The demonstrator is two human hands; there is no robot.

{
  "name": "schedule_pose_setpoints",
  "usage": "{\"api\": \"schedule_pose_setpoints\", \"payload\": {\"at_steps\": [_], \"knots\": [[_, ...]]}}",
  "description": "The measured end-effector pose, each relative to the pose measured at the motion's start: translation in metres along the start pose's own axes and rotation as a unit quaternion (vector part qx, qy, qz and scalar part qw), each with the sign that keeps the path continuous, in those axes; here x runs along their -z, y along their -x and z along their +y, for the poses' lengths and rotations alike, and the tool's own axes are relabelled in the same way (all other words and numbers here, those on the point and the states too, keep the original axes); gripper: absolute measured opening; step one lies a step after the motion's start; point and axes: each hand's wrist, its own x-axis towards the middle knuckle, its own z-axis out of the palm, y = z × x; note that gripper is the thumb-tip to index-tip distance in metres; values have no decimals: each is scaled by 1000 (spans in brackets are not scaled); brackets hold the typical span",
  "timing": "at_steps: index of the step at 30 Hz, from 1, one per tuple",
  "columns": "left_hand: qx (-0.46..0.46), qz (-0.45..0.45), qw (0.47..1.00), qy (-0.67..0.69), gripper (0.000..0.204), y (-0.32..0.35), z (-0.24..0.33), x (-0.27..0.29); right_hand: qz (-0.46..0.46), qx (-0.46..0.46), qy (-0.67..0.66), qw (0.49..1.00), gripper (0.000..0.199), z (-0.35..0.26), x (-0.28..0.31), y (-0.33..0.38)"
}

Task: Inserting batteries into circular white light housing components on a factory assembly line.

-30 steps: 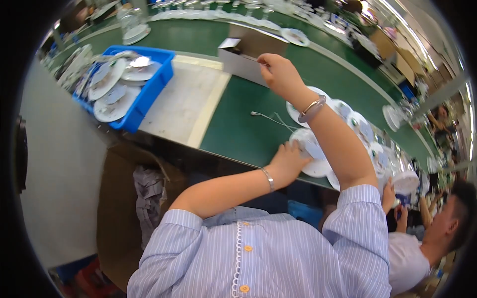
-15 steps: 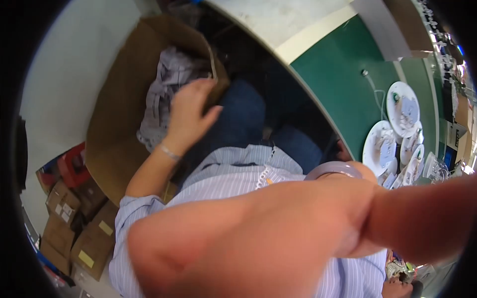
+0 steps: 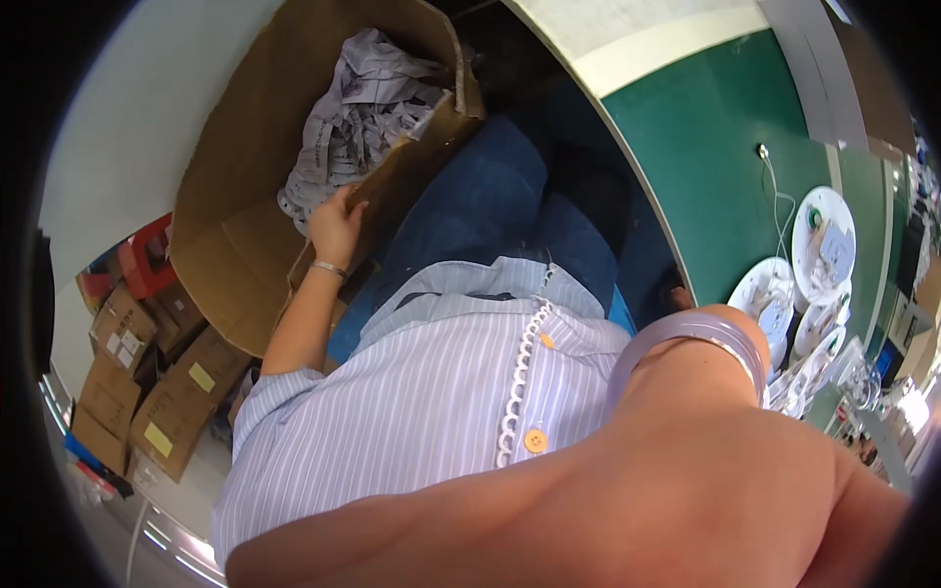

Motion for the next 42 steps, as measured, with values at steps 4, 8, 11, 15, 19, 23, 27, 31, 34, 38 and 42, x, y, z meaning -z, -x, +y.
{"api": "schedule_pose_setpoints", "payload": {"at_steps": [4, 8, 11, 15, 19, 23, 27, 31, 34, 38, 42], "knots": [[23, 2, 1000, 11, 25, 13, 10, -3, -36, -18, -13, 999, 53, -18, 11, -5], [17, 18, 999, 22, 22, 13, 13, -6, -62, -30, -9, 998, 52, -13, 25, -13], [27, -13, 999, 11, 21, 17, 17, -6, -75, -36, -4, 997, 51, 18, 28, -23], [-6, 14, 999, 36, 20, 14, 19, -6, -65, -45, 15, 997, 51, 44, 21, -14], [-19, 35, 998, 40, 21, 6, 10, -9, -74, -35, 42, 996, 50, 46, 15, -4], [-17, 52, 998, 4, 28, -10, -7, -14, -70, -11, 97, 993, 50, 78, 10, -8], [-14, 38, 999, 9, 31, -35, -3, -6, -81, 20, 167, 982, 50, 51, 3, 10], [43, 62, 997, -33, 36, -24, -21, -9, -136, 52, 171, 974, 50, 80, 34, -8], [32, 63, 996, -47, 37, -31, -12, -1, 20, -111, 224, 968, 56, 65, 66, 25], [13, 47, 997, -67, 36, -43, -5, 13, 277, -187, 406, 850, 24, 91, 102, 55], [18, 51, 994, -94, 36, -55, -6, 14, 360, -146, 353, 851, 18, 116, 142, 66]]}}
